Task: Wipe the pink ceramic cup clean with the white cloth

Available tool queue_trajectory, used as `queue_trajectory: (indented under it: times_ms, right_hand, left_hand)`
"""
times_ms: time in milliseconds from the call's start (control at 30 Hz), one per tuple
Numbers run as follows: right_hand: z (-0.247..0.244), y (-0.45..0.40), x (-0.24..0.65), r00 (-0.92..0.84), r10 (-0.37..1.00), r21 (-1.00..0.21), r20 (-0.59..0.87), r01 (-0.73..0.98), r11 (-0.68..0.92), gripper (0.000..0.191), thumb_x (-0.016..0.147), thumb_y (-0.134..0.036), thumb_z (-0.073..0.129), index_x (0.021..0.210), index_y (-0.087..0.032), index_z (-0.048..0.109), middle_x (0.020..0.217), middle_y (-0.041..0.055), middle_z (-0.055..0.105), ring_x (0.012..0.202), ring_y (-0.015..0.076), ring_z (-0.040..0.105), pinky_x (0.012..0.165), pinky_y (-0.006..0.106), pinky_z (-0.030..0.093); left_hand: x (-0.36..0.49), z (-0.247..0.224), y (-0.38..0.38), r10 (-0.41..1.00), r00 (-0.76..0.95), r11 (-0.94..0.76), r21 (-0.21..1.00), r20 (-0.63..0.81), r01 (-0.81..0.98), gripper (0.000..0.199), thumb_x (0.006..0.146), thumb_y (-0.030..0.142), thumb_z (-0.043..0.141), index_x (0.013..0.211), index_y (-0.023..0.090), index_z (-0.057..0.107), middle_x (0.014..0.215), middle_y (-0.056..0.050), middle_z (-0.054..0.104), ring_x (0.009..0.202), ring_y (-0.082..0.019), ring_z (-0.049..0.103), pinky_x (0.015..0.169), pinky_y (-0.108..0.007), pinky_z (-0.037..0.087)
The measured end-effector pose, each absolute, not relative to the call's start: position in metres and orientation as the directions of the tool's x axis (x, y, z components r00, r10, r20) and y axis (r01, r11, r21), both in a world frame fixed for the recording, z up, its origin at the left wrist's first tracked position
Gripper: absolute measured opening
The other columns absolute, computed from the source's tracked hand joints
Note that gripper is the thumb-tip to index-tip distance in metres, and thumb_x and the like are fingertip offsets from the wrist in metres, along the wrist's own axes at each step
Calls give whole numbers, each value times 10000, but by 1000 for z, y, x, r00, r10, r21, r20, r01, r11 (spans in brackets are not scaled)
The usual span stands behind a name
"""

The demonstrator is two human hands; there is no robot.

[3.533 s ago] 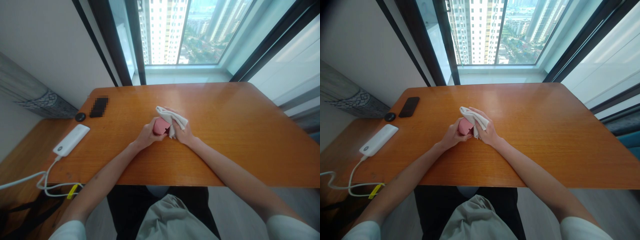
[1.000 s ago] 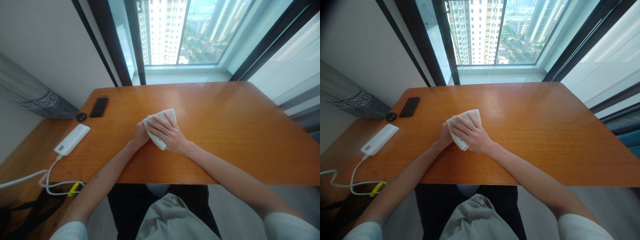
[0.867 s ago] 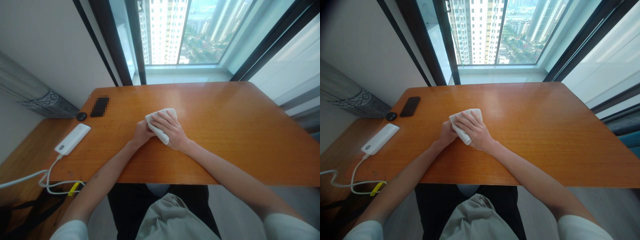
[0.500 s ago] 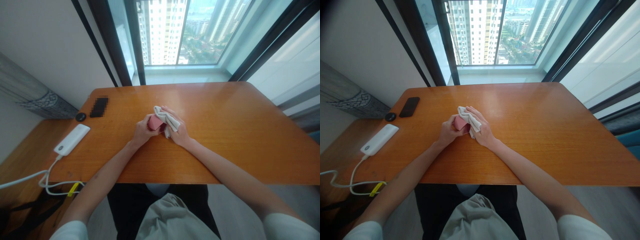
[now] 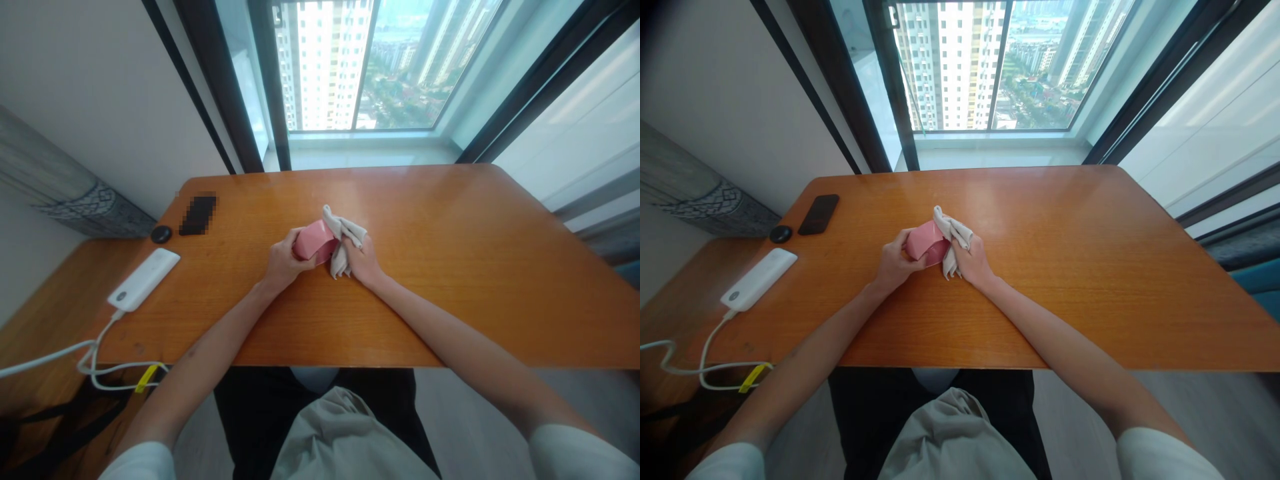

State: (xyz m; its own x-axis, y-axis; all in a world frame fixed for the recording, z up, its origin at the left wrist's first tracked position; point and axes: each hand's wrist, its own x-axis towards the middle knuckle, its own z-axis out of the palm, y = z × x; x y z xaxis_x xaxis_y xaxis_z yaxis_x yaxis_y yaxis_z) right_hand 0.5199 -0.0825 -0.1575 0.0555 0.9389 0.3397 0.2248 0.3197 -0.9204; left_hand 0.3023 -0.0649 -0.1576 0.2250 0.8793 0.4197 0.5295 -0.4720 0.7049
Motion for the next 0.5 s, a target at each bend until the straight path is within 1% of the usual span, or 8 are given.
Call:
queue_trajectory:
  times_ms: [67, 100, 167, 267, 333, 433, 500]
  right_hand:
    - [-159, -81, 520, 114, 952, -948, 284, 180, 261, 299, 975, -452, 567, 1086, -254, 762, 830, 3, 759, 765, 245, 714, 743, 376, 627]
    - [-160, -80, 521, 134, 955, -956, 264, 169, 240, 268, 959, -448, 564, 1015, -254, 742, 784, -8, 729, 720, 231, 680, 701, 360, 601]
    - [-161, -77, 522, 148, 960, -961, 236, 180, 209, 235, 927, -437, 546, 906, -254, 692, 729, -21, 681, 688, 214, 634, 673, 341, 563]
    - [-163, -73, 525, 122, 965, -947, 233, 253, 197, 209, 885, -427, 535, 817, -258, 638, 698, -26, 661, 700, 213, 624, 686, 342, 547]
    - [-163, -72, 526, 92, 963, -932, 252, 291, 216, 211, 889, -428, 544, 852, -257, 661, 735, -20, 704, 732, 224, 651, 720, 356, 564]
    - [-162, -74, 526, 47, 958, -919, 285, 299, 258, 273, 926, -429, 567, 1047, -252, 737, 861, -5, 790, 807, 242, 699, 794, 381, 606]
    - [-161, -75, 526, 29, 958, -918, 285, 295, 265, 304, 945, -428, 572, 1118, -252, 748, 873, -5, 802, 811, 246, 703, 793, 386, 621]
  left_hand:
    - [302, -157, -65, 880, 221, -469, 701, 420, 538, 537, 781, 441, 832, 1257, 234, 691, 1028, -43, 828, 843, -219, 761, 803, -304, 606]
    - [302, -157, -65, 880, 220, -469, 699, 421, 539, 535, 777, 438, 833, 1252, 237, 692, 1021, -37, 827, 841, -216, 758, 799, -299, 603]
    - [301, -156, -64, 881, 219, -468, 703, 420, 535, 537, 767, 446, 842, 1240, 240, 696, 1000, -26, 823, 826, -209, 749, 781, -287, 594]
    - [300, -155, -65, 886, 213, -459, 712, 412, 531, 536, 757, 453, 852, 1226, 242, 701, 970, -11, 813, 792, -192, 726, 750, -269, 578]
    - [299, -154, -65, 891, 210, -450, 718, 403, 531, 541, 755, 465, 858, 1224, 243, 705, 957, -6, 807, 777, -185, 714, 736, -262, 568]
    - [299, -153, -65, 892, 211, -448, 725, 399, 524, 554, 757, 486, 863, 1228, 238, 708, 941, -5, 800, 766, -179, 702, 723, -257, 556]
    - [300, -153, -65, 891, 212, -450, 724, 401, 523, 557, 762, 494, 861, 1231, 237, 705, 943, -6, 799, 765, -176, 698, 724, -254, 554]
